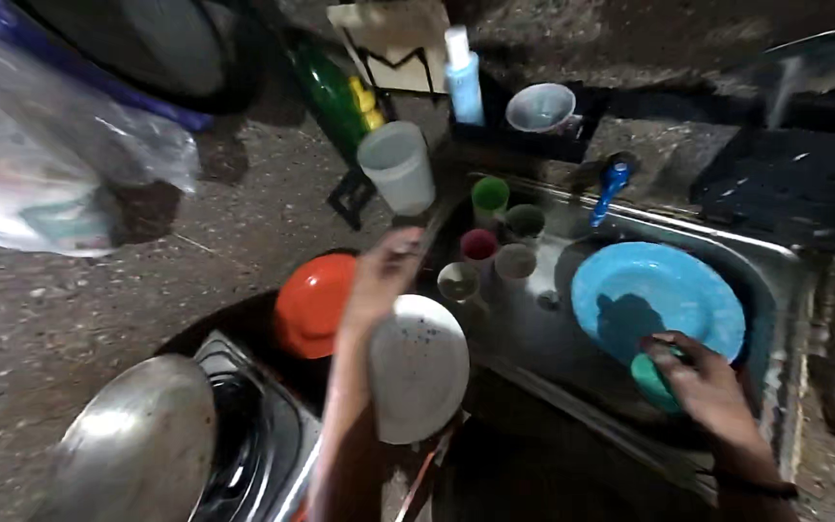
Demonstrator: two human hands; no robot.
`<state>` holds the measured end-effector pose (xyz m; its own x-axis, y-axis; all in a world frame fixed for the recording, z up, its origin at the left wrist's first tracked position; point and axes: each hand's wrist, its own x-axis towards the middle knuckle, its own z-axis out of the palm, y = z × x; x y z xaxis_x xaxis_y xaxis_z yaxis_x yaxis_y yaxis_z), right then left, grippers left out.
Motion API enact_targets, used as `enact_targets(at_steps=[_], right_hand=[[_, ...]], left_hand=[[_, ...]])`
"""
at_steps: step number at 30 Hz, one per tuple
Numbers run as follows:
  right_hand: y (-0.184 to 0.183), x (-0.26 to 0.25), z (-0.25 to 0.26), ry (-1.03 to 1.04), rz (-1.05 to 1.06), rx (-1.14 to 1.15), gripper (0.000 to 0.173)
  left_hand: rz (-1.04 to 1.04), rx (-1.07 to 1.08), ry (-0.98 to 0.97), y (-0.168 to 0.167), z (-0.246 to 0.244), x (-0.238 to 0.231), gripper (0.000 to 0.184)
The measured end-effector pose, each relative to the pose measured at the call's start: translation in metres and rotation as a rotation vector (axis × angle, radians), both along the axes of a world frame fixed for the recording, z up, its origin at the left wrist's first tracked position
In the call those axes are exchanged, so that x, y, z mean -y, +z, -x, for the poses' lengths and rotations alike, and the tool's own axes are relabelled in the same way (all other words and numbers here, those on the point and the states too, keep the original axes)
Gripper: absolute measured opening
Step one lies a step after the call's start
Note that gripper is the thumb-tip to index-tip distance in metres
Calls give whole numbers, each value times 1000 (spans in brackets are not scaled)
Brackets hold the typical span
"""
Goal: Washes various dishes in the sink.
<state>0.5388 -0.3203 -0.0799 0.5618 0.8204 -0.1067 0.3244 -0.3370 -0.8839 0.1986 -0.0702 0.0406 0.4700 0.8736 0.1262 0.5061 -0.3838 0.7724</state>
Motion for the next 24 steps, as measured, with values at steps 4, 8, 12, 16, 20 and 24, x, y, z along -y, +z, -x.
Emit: enact_targets(at_steps=[4, 8, 12, 16, 20, 24], right_hand=[[3, -12, 24, 169, 84, -28, 26], [-2, -9, 21, 224, 131, -11, 26], [-3, -2, 12, 143, 166, -30, 26], [11, -6, 14, 183, 194, -33, 35], [28, -16, 18, 237, 220, -9, 55], [21, -23, 3, 164, 282, 129, 48]], left_hand=[[89, -574, 636, -30, 119, -68, 57], [218, -771, 799, -67, 172, -73, 65], [169, -767, 856, -65, 176, -66, 62], [159, -809, 876, -66, 191, -69, 66], [141, -732, 849, -78, 209, -67, 76], [188, -472, 724, -80, 223, -63, 74]])
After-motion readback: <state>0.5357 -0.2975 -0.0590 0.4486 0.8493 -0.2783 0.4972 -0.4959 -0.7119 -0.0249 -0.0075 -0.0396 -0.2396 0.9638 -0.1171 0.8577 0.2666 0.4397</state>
